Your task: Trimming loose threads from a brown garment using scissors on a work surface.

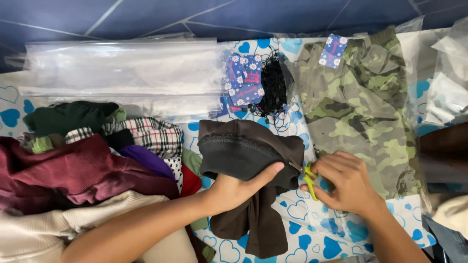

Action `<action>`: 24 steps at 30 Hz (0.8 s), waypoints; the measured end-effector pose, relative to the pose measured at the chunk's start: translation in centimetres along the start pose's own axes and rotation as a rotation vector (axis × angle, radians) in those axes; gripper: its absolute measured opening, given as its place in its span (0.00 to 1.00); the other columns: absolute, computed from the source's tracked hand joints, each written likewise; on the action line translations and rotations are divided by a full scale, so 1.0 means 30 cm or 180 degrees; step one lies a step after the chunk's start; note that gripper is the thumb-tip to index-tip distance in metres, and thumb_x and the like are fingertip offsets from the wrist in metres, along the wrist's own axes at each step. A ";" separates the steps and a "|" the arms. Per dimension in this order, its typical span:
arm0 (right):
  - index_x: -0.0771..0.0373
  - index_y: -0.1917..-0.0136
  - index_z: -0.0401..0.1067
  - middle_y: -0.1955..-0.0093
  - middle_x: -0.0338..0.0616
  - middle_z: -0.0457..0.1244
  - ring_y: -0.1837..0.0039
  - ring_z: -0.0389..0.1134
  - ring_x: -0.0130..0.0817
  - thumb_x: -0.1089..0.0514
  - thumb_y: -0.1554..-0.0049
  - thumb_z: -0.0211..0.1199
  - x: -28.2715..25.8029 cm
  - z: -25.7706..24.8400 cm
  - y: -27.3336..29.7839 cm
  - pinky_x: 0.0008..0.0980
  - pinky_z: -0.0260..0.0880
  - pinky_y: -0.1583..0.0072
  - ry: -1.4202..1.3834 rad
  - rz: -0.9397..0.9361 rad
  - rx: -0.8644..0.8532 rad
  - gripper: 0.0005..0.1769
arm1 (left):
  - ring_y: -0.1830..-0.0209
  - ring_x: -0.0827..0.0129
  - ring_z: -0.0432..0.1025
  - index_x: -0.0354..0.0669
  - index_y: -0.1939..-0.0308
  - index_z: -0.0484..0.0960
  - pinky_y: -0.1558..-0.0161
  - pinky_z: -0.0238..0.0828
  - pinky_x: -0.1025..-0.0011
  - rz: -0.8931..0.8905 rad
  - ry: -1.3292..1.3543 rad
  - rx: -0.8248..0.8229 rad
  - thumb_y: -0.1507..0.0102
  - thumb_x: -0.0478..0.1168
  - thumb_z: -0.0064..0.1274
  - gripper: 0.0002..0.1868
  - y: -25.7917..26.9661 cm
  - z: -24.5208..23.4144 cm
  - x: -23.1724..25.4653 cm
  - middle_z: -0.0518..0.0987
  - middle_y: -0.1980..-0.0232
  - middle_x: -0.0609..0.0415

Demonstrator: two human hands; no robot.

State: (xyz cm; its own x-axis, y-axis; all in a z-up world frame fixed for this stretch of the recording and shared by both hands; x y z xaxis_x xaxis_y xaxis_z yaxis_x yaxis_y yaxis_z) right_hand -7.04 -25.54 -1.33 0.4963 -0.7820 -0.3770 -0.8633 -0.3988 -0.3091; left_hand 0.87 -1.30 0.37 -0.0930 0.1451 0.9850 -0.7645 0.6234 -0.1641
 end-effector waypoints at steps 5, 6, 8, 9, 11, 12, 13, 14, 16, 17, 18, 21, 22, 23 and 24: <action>0.54 0.64 0.72 0.72 0.40 0.62 0.68 0.69 0.45 0.37 0.43 0.63 0.032 0.028 0.032 0.41 0.71 0.61 -0.0361 0.0102 0.0286 0.20 | 0.52 0.65 0.80 0.33 0.51 0.85 0.47 0.79 0.67 0.0309 -0.0447 0.0427 0.34 0.41 0.61 0.14 0.018 -0.002 -0.071 0.86 0.53 0.48; 0.54 0.64 0.72 0.72 0.40 0.62 0.68 0.69 0.45 0.37 0.43 0.63 0.022 0.024 0.016 0.41 0.71 0.61 -0.0356 0.0102 0.0289 0.20 | 0.52 0.65 0.80 0.33 0.51 0.85 0.47 0.79 0.67 0.0315 -0.0447 0.0424 0.34 0.41 0.61 0.14 0.017 -0.004 -0.064 0.86 0.53 0.48; 0.55 0.64 0.72 0.72 0.41 0.63 0.68 0.68 0.44 0.36 0.40 0.57 0.000 0.016 -0.007 0.41 0.71 0.61 -0.0355 0.0069 0.0216 0.23 | 0.49 0.61 0.80 0.31 0.51 0.84 0.44 0.77 0.65 0.0252 -0.0453 0.0447 0.34 0.40 0.62 0.14 0.017 -0.001 -0.060 0.86 0.52 0.43; 0.55 0.64 0.72 0.72 0.41 0.63 0.68 0.68 0.44 0.36 0.40 0.57 0.003 0.024 -0.002 0.41 0.71 0.61 -0.0360 0.0072 0.0199 0.23 | 0.49 0.61 0.80 0.31 0.51 0.84 0.44 0.77 0.65 0.0241 -0.0442 0.0456 0.34 0.40 0.62 0.14 0.019 -0.004 -0.064 0.86 0.52 0.43; 0.57 0.62 0.73 0.74 0.40 0.61 0.68 0.68 0.44 0.41 0.39 0.56 0.012 0.035 0.004 0.41 0.71 0.61 -0.0312 0.0097 0.0279 0.21 | 0.50 0.62 0.81 0.30 0.51 0.84 0.45 0.77 0.65 0.0241 -0.0457 0.0485 0.35 0.40 0.63 0.15 0.015 -0.011 -0.068 0.86 0.52 0.43; 0.57 0.62 0.73 0.74 0.40 0.61 0.68 0.68 0.44 0.41 0.39 0.56 0.018 0.040 0.010 0.41 0.71 0.61 -0.0309 0.0099 0.0277 0.21 | 0.50 0.62 0.81 0.30 0.51 0.84 0.45 0.77 0.65 0.0242 -0.0454 0.0484 0.35 0.40 0.63 0.15 0.016 -0.010 -0.063 0.86 0.52 0.43; 0.57 0.62 0.73 0.74 0.40 0.60 0.68 0.68 0.45 0.41 0.39 0.56 0.024 0.045 0.015 0.41 0.71 0.61 -0.0348 0.0074 0.0308 0.21 | 0.50 0.63 0.81 0.31 0.51 0.84 0.46 0.78 0.65 0.0227 -0.0492 0.0463 0.36 0.39 0.64 0.15 0.012 -0.010 -0.059 0.86 0.52 0.44; 0.58 0.61 0.73 0.74 0.40 0.60 0.69 0.68 0.45 0.41 0.39 0.56 0.030 0.050 0.020 0.41 0.71 0.62 -0.0386 0.0049 0.0338 0.21 | 0.51 0.64 0.81 0.31 0.52 0.85 0.46 0.78 0.66 0.0212 -0.0530 0.0442 0.37 0.39 0.64 0.14 0.009 -0.011 -0.055 0.87 0.53 0.44; 0.58 0.61 0.73 0.73 0.39 0.59 0.69 0.67 0.44 0.41 0.38 0.56 0.025 0.048 0.007 0.40 0.70 0.62 -0.0424 0.0049 0.0348 0.20 | 0.52 0.63 0.81 0.30 0.52 0.84 0.46 0.78 0.66 0.0173 -0.0516 0.0438 0.37 0.39 0.65 0.15 0.014 -0.009 -0.062 0.87 0.53 0.44; 0.58 0.60 0.73 0.73 0.38 0.58 0.69 0.66 0.43 0.41 0.38 0.55 0.023 0.046 -0.001 0.40 0.69 0.63 -0.0458 0.0026 0.0356 0.20 | 0.53 0.62 0.82 0.29 0.52 0.84 0.47 0.78 0.66 0.0148 -0.0506 0.0452 0.37 0.40 0.65 0.16 0.016 -0.010 -0.065 0.87 0.53 0.43; 0.58 0.60 0.73 0.73 0.38 0.58 0.69 0.66 0.43 0.41 0.38 0.55 0.020 0.041 -0.002 0.40 0.69 0.63 -0.0460 0.0038 0.0366 0.20 | 0.53 0.62 0.82 0.29 0.52 0.84 0.47 0.78 0.66 0.0143 -0.0510 0.0438 0.37 0.40 0.65 0.16 0.021 -0.007 -0.069 0.87 0.53 0.43; 0.57 0.62 0.73 0.74 0.38 0.58 0.70 0.65 0.43 0.42 0.40 0.60 0.017 0.032 -0.014 0.40 0.69 0.64 -0.0536 0.0006 0.0425 0.19 | 0.50 0.61 0.81 0.29 0.51 0.84 0.47 0.79 0.65 0.0037 -0.0425 0.0407 0.37 0.39 0.65 0.16 0.018 -0.009 -0.080 0.86 0.49 0.41; 0.58 0.62 0.73 0.74 0.39 0.58 0.70 0.66 0.44 0.42 0.39 0.59 0.021 0.035 -0.014 0.40 0.70 0.64 -0.0602 -0.0023 0.0412 0.19 | 0.50 0.61 0.81 0.30 0.50 0.84 0.47 0.79 0.65 0.0057 -0.0435 0.0391 0.37 0.39 0.65 0.16 0.015 -0.008 -0.087 0.86 0.49 0.41; 0.59 0.62 0.73 0.74 0.39 0.58 0.69 0.67 0.46 0.42 0.39 0.57 0.019 0.041 -0.005 0.41 0.70 0.64 -0.0686 -0.0046 0.0374 0.20 | 0.50 0.61 0.81 0.30 0.50 0.84 0.47 0.79 0.65 0.0052 -0.0434 0.0391 0.37 0.39 0.65 0.16 0.024 -0.001 -0.096 0.86 0.49 0.41; 0.59 0.62 0.73 0.74 0.39 0.58 0.69 0.67 0.46 0.42 0.39 0.57 0.022 0.044 0.000 0.41 0.70 0.64 -0.0692 -0.0034 0.0379 0.20 | 0.50 0.61 0.81 0.30 0.50 0.84 0.47 0.79 0.65 0.0042 -0.0437 0.0380 0.37 0.39 0.65 0.16 0.030 -0.001 -0.101 0.86 0.49 0.41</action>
State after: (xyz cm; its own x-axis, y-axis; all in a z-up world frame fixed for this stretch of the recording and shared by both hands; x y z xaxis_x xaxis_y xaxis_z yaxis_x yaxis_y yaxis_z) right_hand -6.61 -25.42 -2.73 0.5244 -0.6514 -0.5483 -0.8475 -0.3371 -0.4101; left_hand 0.48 -1.16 -2.75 -0.1835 0.0415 0.9821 -0.8321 0.5254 -0.1776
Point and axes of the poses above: each hand's wrist, its own y-axis away from the middle knuckle, its own z-axis out of the palm, x = y × z, the point moved 2 cm from there along -y, towards the middle knuckle
